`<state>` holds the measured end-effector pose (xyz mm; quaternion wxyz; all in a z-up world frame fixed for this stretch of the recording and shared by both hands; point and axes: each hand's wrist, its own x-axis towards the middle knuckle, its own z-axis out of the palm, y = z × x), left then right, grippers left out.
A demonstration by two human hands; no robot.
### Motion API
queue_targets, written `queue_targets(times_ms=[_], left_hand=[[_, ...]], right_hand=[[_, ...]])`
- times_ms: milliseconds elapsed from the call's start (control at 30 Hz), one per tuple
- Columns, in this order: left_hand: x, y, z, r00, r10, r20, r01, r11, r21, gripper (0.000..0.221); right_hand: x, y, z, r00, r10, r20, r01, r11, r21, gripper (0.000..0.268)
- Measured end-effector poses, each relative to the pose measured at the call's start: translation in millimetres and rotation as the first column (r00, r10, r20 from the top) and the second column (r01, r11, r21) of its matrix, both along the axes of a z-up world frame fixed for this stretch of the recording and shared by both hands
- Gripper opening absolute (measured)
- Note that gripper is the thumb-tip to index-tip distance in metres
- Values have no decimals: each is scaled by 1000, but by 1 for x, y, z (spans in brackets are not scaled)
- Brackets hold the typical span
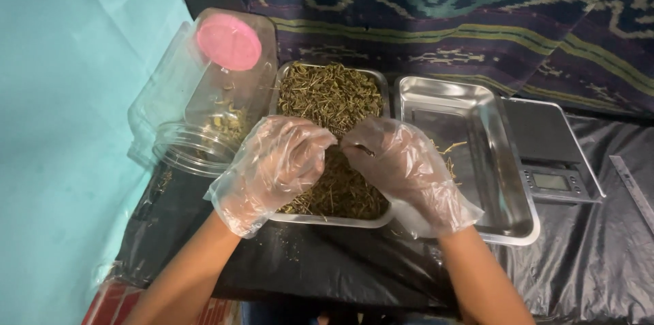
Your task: Sorting dried tea stems from leaves by hand and placing them into a separate tray.
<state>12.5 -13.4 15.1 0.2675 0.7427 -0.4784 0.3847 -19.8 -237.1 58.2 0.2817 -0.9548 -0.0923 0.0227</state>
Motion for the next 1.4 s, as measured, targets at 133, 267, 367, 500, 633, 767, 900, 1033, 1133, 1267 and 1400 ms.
queue_targets(times_ms=[133, 267, 367, 500, 633, 767, 900, 1033, 1133, 1267, 1400], left_hand=[[10, 5, -18, 999, 4, 34, -6, 999, 50, 14], [16, 5, -28, 994, 34, 104, -36, 999, 17, 8], [16, 14, -26, 969, 140, -203, -91, 968, 235, 14], [8, 16, -12, 973, 227, -49, -203, 934, 294, 17], [16, 20, -16, 986, 161, -31, -147, 952, 269, 2], [30, 18, -44, 987, 100, 122, -117, 984, 137, 18], [33, 16, -52, 987, 86, 135, -103, 986, 130, 13], [24, 16, -28, 992, 55, 114, -68, 992, 110, 9], [22, 15, -21, 987, 34, 154, -41, 998, 43, 14], [25, 15, -28, 970, 36, 242, -35, 999, -11, 22], [29, 14, -37, 966, 36, 254, -36, 999, -6, 25]], right_hand=[[3, 6, -5, 997, 73, 35, -69, 993, -98, 19], [-1, 17, -9, 998, 38, -42, -36, 999, 37, 16], [9, 9, -26, 997, 38, -73, -41, 998, -46, 11], [18, 2, -30, 993, 34, -113, -53, 983, -174, 11], [11, 9, -12, 994, 73, -77, -82, 989, -122, 14], [14, 8, -21, 990, 129, -52, -137, 970, -202, 12], [13, 5, -17, 993, 104, -52, -112, 975, -192, 13], [20, -14, -46, 892, 369, 262, -333, 927, -172, 15], [17, 0, -36, 917, 329, 227, -309, 943, -120, 14], [21, 7, -24, 990, 52, -130, -80, 972, -220, 14], [7, 9, 7, 987, -12, -160, -15, 985, -170, 17]])
